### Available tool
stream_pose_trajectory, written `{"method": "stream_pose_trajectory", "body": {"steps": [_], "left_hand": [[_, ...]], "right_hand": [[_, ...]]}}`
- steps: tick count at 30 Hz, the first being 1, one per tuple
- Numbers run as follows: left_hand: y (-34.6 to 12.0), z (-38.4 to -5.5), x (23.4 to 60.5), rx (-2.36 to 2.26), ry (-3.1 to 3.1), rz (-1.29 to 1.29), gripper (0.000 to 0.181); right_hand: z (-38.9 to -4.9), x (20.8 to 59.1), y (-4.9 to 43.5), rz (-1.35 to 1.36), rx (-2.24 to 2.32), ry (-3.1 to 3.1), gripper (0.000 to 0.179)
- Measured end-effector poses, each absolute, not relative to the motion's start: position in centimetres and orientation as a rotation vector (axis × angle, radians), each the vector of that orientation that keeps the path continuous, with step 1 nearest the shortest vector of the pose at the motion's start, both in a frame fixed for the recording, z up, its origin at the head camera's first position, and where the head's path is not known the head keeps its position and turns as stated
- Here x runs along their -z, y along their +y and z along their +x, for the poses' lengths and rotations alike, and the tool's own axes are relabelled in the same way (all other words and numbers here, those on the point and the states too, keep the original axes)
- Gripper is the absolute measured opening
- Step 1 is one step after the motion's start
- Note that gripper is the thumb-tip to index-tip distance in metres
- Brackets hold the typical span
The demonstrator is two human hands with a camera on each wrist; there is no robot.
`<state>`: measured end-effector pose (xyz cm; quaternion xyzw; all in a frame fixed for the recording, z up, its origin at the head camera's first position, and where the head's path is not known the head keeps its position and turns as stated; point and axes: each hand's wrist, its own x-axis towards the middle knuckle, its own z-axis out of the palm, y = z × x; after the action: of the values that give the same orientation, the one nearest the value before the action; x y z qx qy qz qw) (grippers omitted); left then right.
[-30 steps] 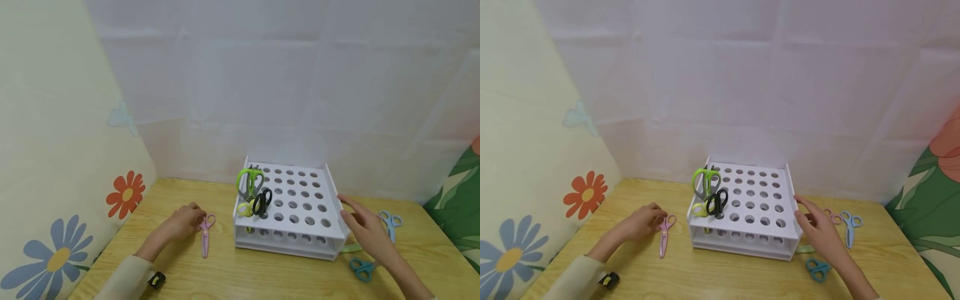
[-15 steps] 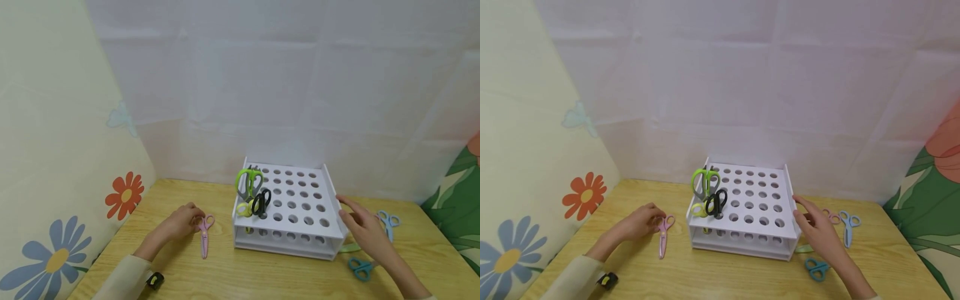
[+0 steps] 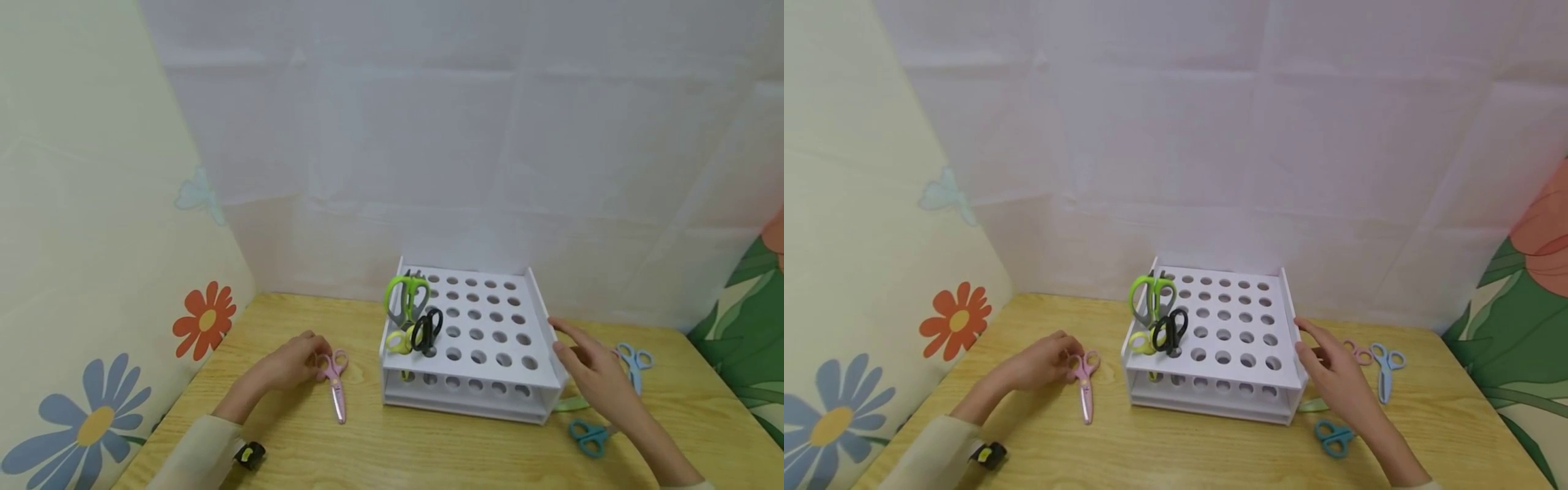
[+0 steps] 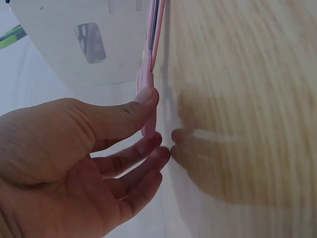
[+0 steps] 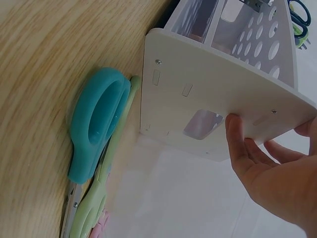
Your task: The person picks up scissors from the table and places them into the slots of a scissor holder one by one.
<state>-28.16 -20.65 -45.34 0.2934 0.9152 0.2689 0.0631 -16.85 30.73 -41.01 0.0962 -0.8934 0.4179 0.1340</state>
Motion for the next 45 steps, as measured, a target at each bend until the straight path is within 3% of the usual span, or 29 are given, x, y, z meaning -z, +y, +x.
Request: {"method": "stream_pose_trajectory", "body": {"steps": [8, 19, 35, 45], "left_hand": [[-20.4, -28.4, 45.3, -1.119, 2.54, 0.884, 0.029], [-20.7, -28.2, 44.8, -1.571, 2.139, 0.642, 0.037], [-21.6, -28.4, 45.8, -1.761, 2.265, 0.533, 0.05], [-21.2, -29.3, 44.2, -1.927, 2.155, 0.502, 0.038]], "right_hand": [[-17.2, 41.0, 31.0, 0.28, -1.212, -2.594, 0.05], [-17.3, 41.5, 30.8, 0.278, -1.256, -2.567, 0.048], [-17.4, 42.5, 30.8, 0.336, -1.211, -2.538, 0.045], [-17.5, 42.4, 31.2, 0.328, -1.225, -2.488, 0.043]]}}
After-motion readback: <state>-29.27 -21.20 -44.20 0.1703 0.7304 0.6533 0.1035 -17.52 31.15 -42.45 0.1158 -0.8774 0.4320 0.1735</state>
